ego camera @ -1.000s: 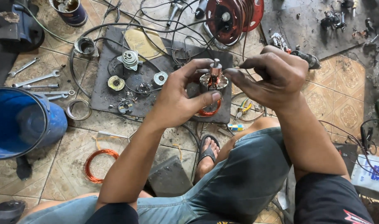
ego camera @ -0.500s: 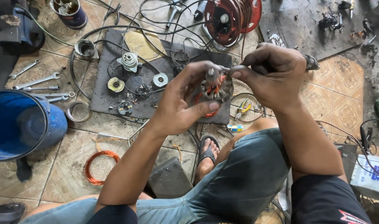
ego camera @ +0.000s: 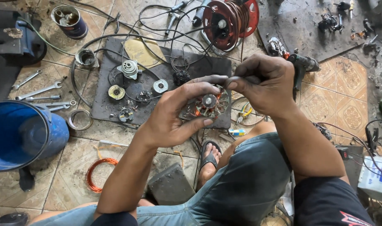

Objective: Winding copper wire onto a motor armature as part of a motor repair or rebuilding process.

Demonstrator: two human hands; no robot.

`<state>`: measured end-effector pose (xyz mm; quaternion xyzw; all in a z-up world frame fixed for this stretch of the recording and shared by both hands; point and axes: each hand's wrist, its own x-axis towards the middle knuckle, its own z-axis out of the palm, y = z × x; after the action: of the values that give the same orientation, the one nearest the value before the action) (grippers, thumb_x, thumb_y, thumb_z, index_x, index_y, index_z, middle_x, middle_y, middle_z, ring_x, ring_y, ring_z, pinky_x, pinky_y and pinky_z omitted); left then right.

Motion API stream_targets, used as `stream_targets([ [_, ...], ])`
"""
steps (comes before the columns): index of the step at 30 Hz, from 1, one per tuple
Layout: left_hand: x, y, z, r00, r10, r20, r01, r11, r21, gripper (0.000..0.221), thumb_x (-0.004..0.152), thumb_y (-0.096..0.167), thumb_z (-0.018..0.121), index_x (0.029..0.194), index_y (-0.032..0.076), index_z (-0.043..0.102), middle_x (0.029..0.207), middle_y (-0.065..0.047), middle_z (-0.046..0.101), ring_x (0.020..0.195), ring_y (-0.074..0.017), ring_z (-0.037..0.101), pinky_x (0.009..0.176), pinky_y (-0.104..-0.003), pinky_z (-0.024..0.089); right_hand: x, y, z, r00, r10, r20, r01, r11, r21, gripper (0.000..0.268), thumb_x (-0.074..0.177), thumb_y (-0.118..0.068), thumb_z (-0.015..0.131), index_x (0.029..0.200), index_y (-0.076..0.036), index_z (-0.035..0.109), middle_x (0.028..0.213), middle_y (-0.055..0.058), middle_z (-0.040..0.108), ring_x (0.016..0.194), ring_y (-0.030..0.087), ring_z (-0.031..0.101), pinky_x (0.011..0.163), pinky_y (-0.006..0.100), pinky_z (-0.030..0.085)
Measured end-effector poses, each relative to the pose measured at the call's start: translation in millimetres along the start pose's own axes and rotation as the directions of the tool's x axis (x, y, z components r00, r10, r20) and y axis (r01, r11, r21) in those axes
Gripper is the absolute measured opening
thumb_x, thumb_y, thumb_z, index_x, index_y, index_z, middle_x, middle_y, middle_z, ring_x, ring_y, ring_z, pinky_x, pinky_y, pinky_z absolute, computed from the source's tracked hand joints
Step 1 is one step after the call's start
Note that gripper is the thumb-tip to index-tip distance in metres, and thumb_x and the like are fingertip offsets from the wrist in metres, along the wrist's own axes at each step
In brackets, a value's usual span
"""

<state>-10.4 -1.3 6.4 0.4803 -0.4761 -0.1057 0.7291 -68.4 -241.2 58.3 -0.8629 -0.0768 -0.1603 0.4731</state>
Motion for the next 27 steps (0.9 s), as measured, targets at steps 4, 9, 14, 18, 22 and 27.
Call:
stream_targets([
  [4,0,2,0,1.000,0.016,-0.012,-0.015,0.999,0.051,0.051,0.087,0.006,0.073,0.133,0.005,0.053,0.151,-0.022,0.055,0.127,-0.0295,0.067,0.111,-0.040,0.058,0,1,4,1.000,0.002,0.013,-0.002,1.000,0.029,0.026,0.085,-0.013,0.086,0.088,0.000,0.065,0.068,-0.003,0.054,0.056,0.003,0.035,0.051,0.019,0.029],
  [9,-8,-37,4,0.943,0.049,-0.328,-0.201,0.872,-0.447,0.067,0.097,0.010,0.077,0.155,0.033,0.050,0.151,-0.007,0.053,0.139,-0.0338,0.058,0.125,-0.048,0.054,0,-12,25,0.979,0.047,0.198,-0.086,0.978,0.192,0.018,0.101,-0.005,0.066,0.119,-0.002,0.063,0.089,-0.001,0.061,0.068,0.004,0.047,0.062,0.018,0.038],
  [14,-6,-51,0,0.918,-0.123,-0.377,-0.197,0.685,-0.702,0.055,0.102,0.009,0.073,0.151,0.019,0.050,0.149,-0.022,0.057,0.139,-0.0363,0.060,0.120,-0.042,0.055,5,-26,38,0.982,0.056,0.183,-0.067,0.996,0.057,0.022,0.101,0.003,0.060,0.121,0.002,0.069,0.077,-0.002,0.058,0.059,0.004,0.039,0.051,0.020,0.030],
  [18,-3,-64,-3,0.861,-0.283,-0.423,-0.135,0.675,-0.726,0.056,0.100,0.000,0.069,0.149,0.009,0.043,0.140,-0.025,0.060,0.132,-0.0425,0.063,0.117,-0.047,0.055,13,-21,39,0.976,-0.015,0.219,0.028,0.998,-0.059,0.020,0.097,0.005,0.062,0.114,0.007,0.071,0.064,-0.002,0.050,0.051,0.008,0.037,0.046,0.024,0.028],
  [22,1,-78,-4,0.788,-0.434,-0.438,-0.101,0.610,-0.786,0.062,0.092,0.000,0.077,0.143,0.018,0.045,0.130,-0.022,0.060,0.110,-0.0426,0.071,0.074,-0.038,0.068,14,-21,43,0.959,0.026,0.281,0.008,0.993,-0.118,0.024,0.091,0.002,0.067,0.114,0.006,0.073,0.064,-0.001,0.058,0.049,0.006,0.040,0.041,0.023,0.028],
  [27,5,-77,-3,0.751,-0.499,-0.432,0.062,0.705,-0.707,0.053,0.086,0.004,0.082,0.129,0.015,0.055,0.117,-0.014,0.068,0.084,-0.0191,0.069,0.061,-0.021,0.056,3,-18,38,0.887,-0.266,0.377,0.459,0.593,-0.662,0.020,0.089,-0.006,0.079,0.098,-0.004,0.061,0.086,0.007,0.062,0.059,0.023,0.056,0.050,0.037,0.043],
])
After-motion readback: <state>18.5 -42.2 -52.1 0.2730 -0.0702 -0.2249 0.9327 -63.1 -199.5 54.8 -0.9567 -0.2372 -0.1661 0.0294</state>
